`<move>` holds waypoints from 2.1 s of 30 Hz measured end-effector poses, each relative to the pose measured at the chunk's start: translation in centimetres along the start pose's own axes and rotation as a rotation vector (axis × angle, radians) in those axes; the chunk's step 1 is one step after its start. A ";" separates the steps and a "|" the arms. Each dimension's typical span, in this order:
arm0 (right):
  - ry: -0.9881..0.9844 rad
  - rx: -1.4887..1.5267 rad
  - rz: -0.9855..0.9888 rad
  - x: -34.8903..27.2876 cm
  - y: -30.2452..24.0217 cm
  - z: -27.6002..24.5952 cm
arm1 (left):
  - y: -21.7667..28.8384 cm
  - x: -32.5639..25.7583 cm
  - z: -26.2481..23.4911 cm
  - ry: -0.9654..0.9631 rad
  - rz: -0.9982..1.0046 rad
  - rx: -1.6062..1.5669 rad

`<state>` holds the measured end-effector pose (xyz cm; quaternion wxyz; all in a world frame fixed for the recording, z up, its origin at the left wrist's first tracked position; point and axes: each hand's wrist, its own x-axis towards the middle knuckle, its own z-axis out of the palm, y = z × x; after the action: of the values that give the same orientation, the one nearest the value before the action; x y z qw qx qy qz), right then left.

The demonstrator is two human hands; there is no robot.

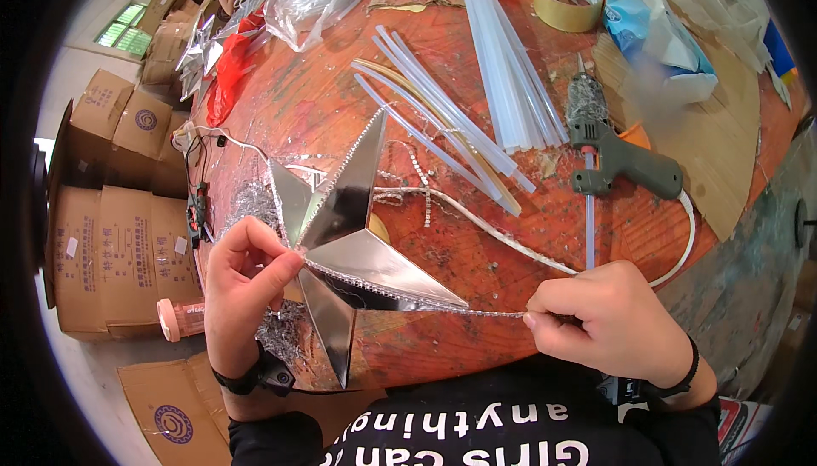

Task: Decorating a large metallic star with a silver beaded string and hot glue gun.

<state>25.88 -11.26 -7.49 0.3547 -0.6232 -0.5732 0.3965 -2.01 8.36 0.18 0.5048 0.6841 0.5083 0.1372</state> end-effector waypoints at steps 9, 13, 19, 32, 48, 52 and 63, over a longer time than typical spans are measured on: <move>0.082 0.034 -0.007 -0.3 0.2 0.1 | 0.1 0.0 0.0 -0.005 -0.014 -0.004; 0.082 0.063 0.025 -0.3 0.0 0.0 | 0.0 0.1 -0.1 -0.012 -0.014 -0.016; 0.105 0.125 0.064 -0.2 -0.3 0.0 | -0.1 0.2 -0.1 -0.012 0.000 -0.020; 0.081 -0.205 -0.055 0.6 -0.3 0.9 | 0.1 0.2 0.1 -0.018 -0.041 -0.045; -0.056 -0.400 -0.336 0.6 -0.3 -4.6 | -7.0 -2.4 -3.5 0.326 0.612 0.607; 0.345 0.382 0.151 -0.8 2.6 -8.7 | -8.6 -3.1 -3.4 0.278 0.565 0.750; 0.211 -0.884 -0.027 3.0 2.9 -7.9 | -10.7 -5.2 -0.8 0.429 0.562 0.649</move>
<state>34.36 -8.46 -6.90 0.1162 -0.7442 -0.6564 0.0434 -10.86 4.20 -6.69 0.0923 0.8734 0.4132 0.2408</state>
